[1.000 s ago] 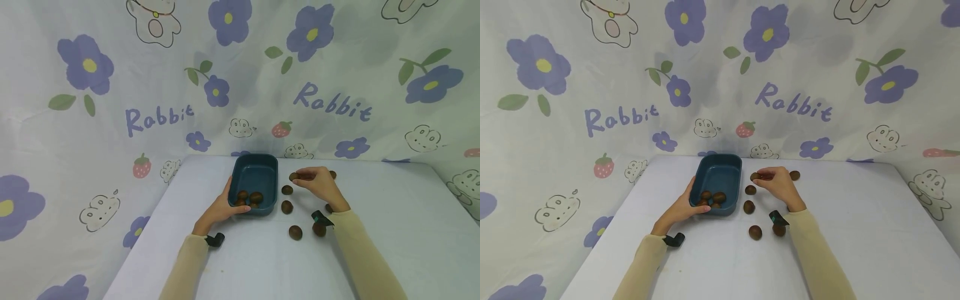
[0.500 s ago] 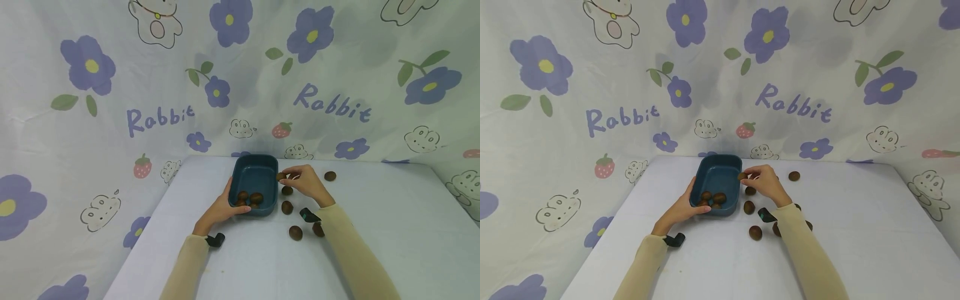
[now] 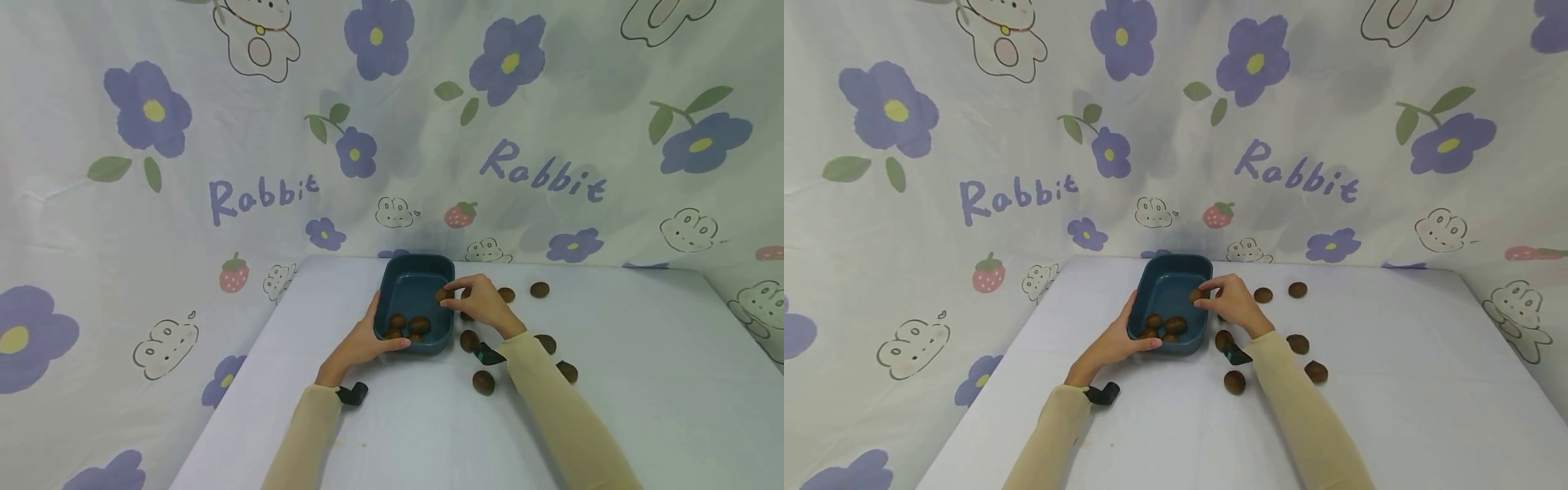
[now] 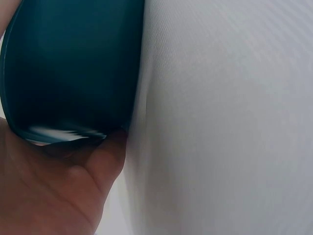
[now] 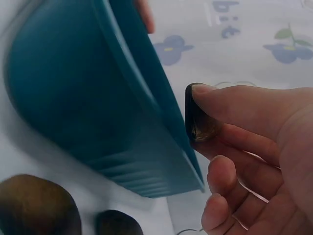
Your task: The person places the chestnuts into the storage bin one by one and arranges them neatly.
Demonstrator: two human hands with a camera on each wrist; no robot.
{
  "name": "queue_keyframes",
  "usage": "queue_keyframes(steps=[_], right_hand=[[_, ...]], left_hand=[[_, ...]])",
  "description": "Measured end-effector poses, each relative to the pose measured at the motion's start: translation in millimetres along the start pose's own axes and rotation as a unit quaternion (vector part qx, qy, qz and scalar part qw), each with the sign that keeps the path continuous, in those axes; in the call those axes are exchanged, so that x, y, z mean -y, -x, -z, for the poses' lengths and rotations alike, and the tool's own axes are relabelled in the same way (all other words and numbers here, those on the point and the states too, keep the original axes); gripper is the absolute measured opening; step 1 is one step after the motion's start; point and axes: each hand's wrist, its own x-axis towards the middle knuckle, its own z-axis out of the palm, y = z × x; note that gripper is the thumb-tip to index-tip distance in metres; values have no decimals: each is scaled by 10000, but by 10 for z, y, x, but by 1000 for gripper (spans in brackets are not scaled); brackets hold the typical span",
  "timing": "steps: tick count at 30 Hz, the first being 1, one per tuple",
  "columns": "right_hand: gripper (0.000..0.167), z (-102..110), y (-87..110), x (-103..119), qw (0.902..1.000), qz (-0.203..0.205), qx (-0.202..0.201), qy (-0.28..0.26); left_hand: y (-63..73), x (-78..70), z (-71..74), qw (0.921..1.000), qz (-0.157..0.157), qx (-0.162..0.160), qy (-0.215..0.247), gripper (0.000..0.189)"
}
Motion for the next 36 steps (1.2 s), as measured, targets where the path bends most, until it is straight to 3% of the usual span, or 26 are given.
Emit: queue_keyframes(steps=[25, 36], right_hand=[[31, -319, -161, -43, 9978, -138, 449, 472], [29, -395, -213, 5, 9941, -443, 500, 850]], left_hand=[[13, -27, 8, 9999, -121, 60, 106, 135], [28, -35, 17, 10000, -57, 30, 27, 137]])
